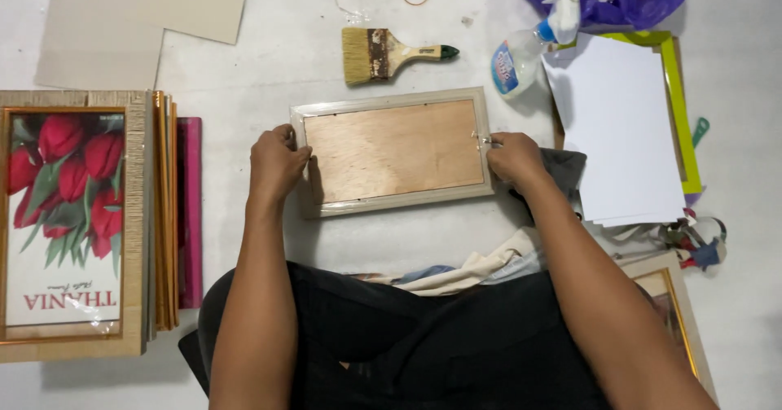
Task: Assembling picture frames by applying adhesive with a brush and inserting wooden backings
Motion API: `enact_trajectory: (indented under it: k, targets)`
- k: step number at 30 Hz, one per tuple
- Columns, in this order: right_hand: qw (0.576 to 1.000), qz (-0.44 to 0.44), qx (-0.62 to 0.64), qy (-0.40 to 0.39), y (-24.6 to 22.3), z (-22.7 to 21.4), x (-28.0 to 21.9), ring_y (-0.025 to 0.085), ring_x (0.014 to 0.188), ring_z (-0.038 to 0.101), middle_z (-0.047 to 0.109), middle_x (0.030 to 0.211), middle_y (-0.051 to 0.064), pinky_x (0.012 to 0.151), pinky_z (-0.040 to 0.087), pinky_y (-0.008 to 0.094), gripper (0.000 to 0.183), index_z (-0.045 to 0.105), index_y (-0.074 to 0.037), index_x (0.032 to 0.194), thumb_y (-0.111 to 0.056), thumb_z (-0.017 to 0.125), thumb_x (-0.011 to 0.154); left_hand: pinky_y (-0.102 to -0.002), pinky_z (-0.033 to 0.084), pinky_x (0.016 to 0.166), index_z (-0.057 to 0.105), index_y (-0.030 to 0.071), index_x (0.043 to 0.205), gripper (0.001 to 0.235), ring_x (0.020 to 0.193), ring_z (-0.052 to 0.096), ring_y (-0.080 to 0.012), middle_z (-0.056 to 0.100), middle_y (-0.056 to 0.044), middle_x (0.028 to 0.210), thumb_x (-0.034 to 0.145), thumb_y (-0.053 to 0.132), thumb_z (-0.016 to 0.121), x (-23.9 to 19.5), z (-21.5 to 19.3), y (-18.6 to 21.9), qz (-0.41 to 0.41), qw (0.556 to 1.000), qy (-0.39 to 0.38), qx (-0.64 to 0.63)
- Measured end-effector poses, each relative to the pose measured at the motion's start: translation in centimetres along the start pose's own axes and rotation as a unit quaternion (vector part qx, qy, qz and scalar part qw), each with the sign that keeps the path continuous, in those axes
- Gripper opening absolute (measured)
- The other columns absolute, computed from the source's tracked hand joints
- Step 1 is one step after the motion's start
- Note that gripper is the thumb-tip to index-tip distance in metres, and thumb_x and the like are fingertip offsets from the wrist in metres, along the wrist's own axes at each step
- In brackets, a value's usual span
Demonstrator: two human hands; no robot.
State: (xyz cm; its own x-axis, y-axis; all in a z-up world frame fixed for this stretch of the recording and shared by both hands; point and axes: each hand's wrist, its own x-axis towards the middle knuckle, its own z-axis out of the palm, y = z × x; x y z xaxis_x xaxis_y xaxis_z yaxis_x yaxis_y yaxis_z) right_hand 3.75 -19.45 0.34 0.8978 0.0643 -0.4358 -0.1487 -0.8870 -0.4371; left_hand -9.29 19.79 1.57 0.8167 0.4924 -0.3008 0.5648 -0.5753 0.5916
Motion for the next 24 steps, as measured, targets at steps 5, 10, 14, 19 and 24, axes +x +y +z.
enact_trajectory:
  k: [5, 10, 14, 19, 24]
  targets:
    - [1.0, 0.004, 0.0, 0.008, 0.1, -0.1, 0.1, 0.044, 0.112, 0.068, 0.075, 0.111, 0.022, 0.091, 0.056, 0.052, 0.052, 0.075, -0.016, 0.126, -0.024, 0.065, 0.076, -0.06, 0.058, 0.084, 0.065, -0.01, 0.127, 0.065, 0.107, 0.067, -0.0514, 0.068, -0.032, 0.11, 0.08, 0.031, 0.083, -1.5, -0.1, 0.5, -0.013, 0.999, -0.006, 0.031]
    - [0.999, -0.024, 0.013, 0.032, 1.2, 0.3, 1.5, 0.039, 0.106, 0.071, 0.076, 0.104, 0.019, 0.086, 0.058, 0.049, 0.041, 0.077, -0.011, 0.12, -0.021, 0.065, 0.082, -0.058, 0.059, 0.083, 0.064, -0.012, 0.121, 0.059, 0.107, 0.067, -0.0528, 0.068, -0.033, 0.108, 0.083, 0.029, 0.083, -0.9, 0.6, -0.2, -0.012, 0.999, -0.015, 0.05]
    - [0.997, -0.053, 0.032, 0.04, 0.2, -0.4, 0.3, 0.039, 0.101, 0.072, 0.077, 0.099, 0.019, 0.086, 0.058, 0.047, 0.04, 0.077, -0.013, 0.121, -0.012, 0.058, 0.085, -0.058, 0.059, 0.083, 0.063, -0.011, 0.118, 0.054, 0.106, 0.068, -0.0522, 0.068, -0.032, 0.107, 0.084, 0.027, 0.082, -0.9, 0.6, 0.0, -0.016, 0.998, -0.014, 0.053]
    - [0.995, -0.082, 0.049, 0.011, -1.1, -0.5, -0.3, 0.044, 0.111, 0.068, 0.076, 0.111, 0.02, 0.093, 0.055, 0.051, 0.046, 0.077, -0.018, 0.123, -0.003, 0.052, 0.087, -0.059, 0.058, 0.086, 0.062, -0.011, 0.119, 0.054, 0.109, 0.066, -0.0529, 0.066, -0.032, 0.109, 0.083, 0.026, 0.081, -0.3, 1.0, -0.6, -0.019, 0.998, -0.02, 0.052]
    - [0.995, -0.09, 0.024, -0.022, -1.9, -1.4, -0.8, 0.046, 0.112, 0.067, 0.075, 0.114, 0.022, 0.095, 0.054, 0.053, 0.052, 0.075, -0.019, 0.129, 0.0, 0.05, 0.087, -0.06, 0.056, 0.09, 0.062, -0.009, 0.117, 0.056, 0.111, 0.065, -0.0541, 0.066, -0.031, 0.109, 0.082, 0.03, 0.083, -0.3, 1.2, -1.0, -0.008, 0.998, -0.024, 0.065]
